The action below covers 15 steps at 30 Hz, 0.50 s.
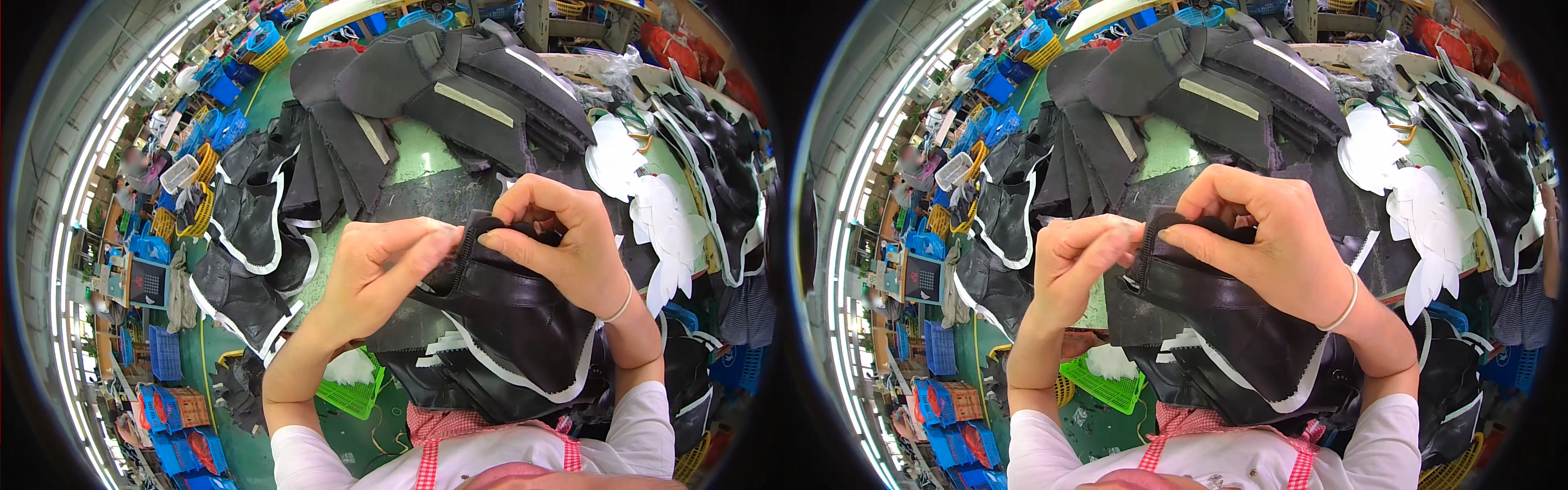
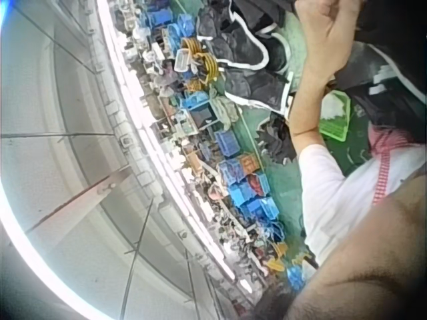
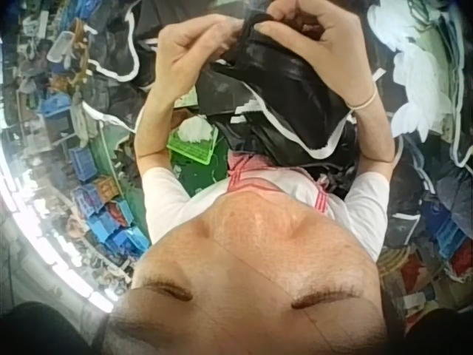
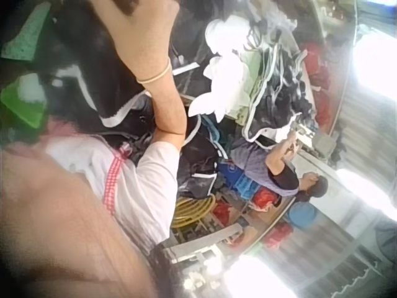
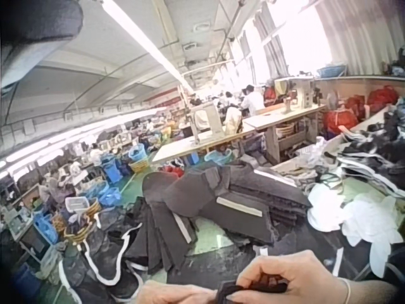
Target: Manually aligning and assembling upper components of a shoe.
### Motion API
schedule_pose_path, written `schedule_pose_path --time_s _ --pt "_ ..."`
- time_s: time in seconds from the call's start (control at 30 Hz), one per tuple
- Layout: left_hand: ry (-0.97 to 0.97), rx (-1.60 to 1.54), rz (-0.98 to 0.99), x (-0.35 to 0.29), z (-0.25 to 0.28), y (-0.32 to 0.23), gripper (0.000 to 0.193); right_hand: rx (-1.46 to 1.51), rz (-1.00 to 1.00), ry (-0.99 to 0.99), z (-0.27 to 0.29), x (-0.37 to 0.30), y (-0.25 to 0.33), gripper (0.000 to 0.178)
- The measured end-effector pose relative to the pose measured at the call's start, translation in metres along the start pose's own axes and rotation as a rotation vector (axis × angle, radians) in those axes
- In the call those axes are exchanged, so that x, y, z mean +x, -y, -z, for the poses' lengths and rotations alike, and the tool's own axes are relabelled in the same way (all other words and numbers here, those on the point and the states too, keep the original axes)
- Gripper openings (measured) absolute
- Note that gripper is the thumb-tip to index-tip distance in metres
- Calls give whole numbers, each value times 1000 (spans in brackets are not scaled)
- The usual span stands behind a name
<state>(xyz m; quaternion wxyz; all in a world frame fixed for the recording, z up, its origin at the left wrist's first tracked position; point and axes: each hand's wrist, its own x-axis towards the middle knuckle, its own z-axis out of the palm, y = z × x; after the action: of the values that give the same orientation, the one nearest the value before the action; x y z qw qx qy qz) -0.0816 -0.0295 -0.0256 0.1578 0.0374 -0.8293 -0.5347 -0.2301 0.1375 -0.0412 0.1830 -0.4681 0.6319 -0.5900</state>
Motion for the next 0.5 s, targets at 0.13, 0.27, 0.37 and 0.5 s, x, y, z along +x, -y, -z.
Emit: schedule_pose_path --time_s 0.13,0.27,0.37,0.5 --pt "-43 -42 -43 -2 -5 3 17 -59 55 5 -1 0 4 17" --pt "-53 27 -37 -4 -8 0 13 -188 105 -30 -1 -6 4 24" --pt "-82 78 -135 -11 -2 5 9 -212 296 24 11 -9 -16 28" --pt "-84 61 -167 -17 3 12 12 66 217 194 17 -16 -30 32"
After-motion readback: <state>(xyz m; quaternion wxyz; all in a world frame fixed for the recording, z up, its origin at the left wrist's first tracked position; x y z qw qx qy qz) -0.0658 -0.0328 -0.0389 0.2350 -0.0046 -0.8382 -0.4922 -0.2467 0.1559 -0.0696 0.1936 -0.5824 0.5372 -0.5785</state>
